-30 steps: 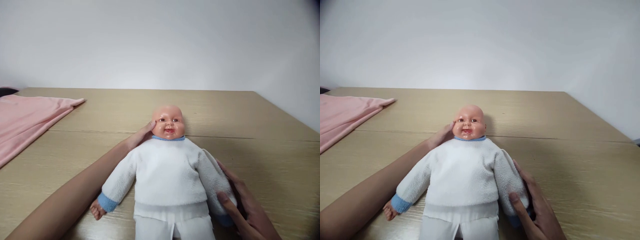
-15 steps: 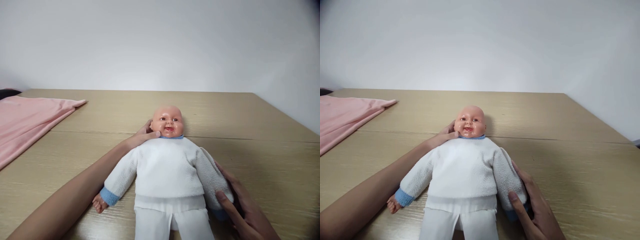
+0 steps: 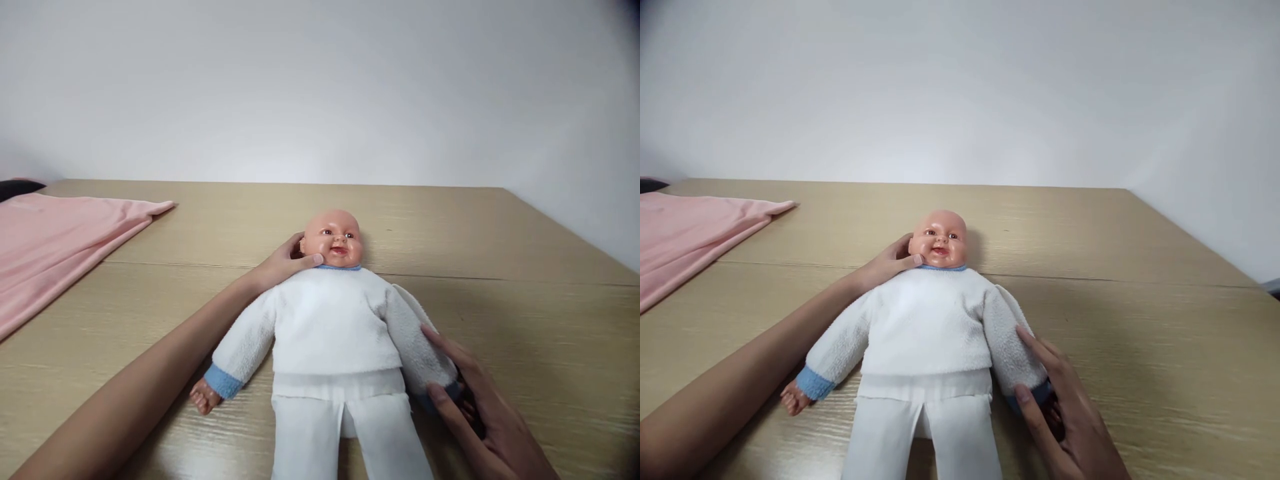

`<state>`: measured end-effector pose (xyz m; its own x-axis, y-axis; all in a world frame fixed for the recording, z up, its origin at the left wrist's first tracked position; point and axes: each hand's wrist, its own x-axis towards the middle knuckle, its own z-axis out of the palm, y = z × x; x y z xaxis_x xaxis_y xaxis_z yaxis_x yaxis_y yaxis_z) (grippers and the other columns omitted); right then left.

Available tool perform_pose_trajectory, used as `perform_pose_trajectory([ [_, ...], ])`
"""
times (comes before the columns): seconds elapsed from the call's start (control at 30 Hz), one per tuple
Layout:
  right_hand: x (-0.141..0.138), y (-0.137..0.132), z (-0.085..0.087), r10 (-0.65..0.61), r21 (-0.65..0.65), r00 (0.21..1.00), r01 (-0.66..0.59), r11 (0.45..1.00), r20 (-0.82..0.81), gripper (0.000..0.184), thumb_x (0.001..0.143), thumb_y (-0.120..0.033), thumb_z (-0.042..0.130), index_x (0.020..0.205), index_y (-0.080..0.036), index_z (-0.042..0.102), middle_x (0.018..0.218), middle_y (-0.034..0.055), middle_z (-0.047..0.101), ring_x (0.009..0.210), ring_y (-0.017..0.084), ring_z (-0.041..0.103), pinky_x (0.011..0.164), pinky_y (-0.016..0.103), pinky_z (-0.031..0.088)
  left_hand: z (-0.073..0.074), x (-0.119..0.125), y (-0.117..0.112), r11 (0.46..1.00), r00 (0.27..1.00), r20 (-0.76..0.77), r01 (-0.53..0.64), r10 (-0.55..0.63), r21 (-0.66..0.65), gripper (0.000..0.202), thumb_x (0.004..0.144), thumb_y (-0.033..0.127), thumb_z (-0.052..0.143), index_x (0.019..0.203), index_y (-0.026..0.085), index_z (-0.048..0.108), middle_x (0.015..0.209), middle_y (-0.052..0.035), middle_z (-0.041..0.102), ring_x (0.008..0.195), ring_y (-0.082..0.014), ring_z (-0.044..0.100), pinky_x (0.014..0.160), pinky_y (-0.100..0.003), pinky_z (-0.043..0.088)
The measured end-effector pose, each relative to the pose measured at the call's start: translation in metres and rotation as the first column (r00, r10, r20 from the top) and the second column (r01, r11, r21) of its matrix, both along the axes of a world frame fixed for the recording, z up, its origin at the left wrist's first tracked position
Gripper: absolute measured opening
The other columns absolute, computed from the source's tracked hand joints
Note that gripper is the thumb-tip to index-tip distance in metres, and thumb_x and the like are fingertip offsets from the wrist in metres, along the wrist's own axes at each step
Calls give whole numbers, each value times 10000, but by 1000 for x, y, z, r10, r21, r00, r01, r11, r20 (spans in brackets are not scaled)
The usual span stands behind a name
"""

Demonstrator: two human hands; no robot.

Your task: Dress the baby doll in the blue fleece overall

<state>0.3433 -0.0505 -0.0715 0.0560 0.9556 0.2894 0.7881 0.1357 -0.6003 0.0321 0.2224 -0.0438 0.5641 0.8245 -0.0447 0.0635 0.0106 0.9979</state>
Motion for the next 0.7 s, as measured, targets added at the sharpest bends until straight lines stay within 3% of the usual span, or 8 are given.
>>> perform_pose_trajectory([
  [0.17, -1, 1, -4, 12, -5, 1000, -12, 1000, 11, 620, 1133, -495, 571, 1733, -389, 461, 1705, 64, 619, 1520, 313, 662, 1151, 437, 665, 7, -3, 1, 999, 995, -97, 0, 4, 32, 904, 856, 686, 914, 1565, 220, 601, 1574, -170, 705, 1491, -446, 628, 1174, -522, 547],
  [0.5, -1, 3, 1, 33, 22, 997, -34, 999, 75, 618, 1131, -505, 573, 1728, -390, 463, 1653, 85, 670, 1473, 345, 700, 1117, 514, 690, 21, -5, -2, 996, 973, -232, 18, 2, 85, 861, 860, 749, 864, 1491, 199, 662, 1508, -151, 758, 1432, -407, 684, 1134, -471, 569],
  [0.6, -2, 4, 3, 37, 26, 996, -39, 999, 81, 600, 1137, -500, 565, 1722, -413, 461, 1632, 75, 687, 1447, 335, 721, 1099, 513, 700, 26, -5, -5, 992, 959, -284, 30, 6, 123, 815, 901, 760, 812, 1478, 202, 670, 1448, -133, 785, 1353, -385, 720, 1051, -441, 589],
  [0.7, -2, 5, 5, 41, 13, 997, -42, 999, 66, 600, 1137, -501, 571, 1720, -420, 455, 1638, 78, 679, 1456, 336, 714, 1114, 525, 689, 29, -6, -5, 962, 925, -375, 42, 64, 270, 701, 951, 753, 741, 1378, 197, 729, 1316, -121, 814, 1184, -366, 761, 911, -418, 588],
])
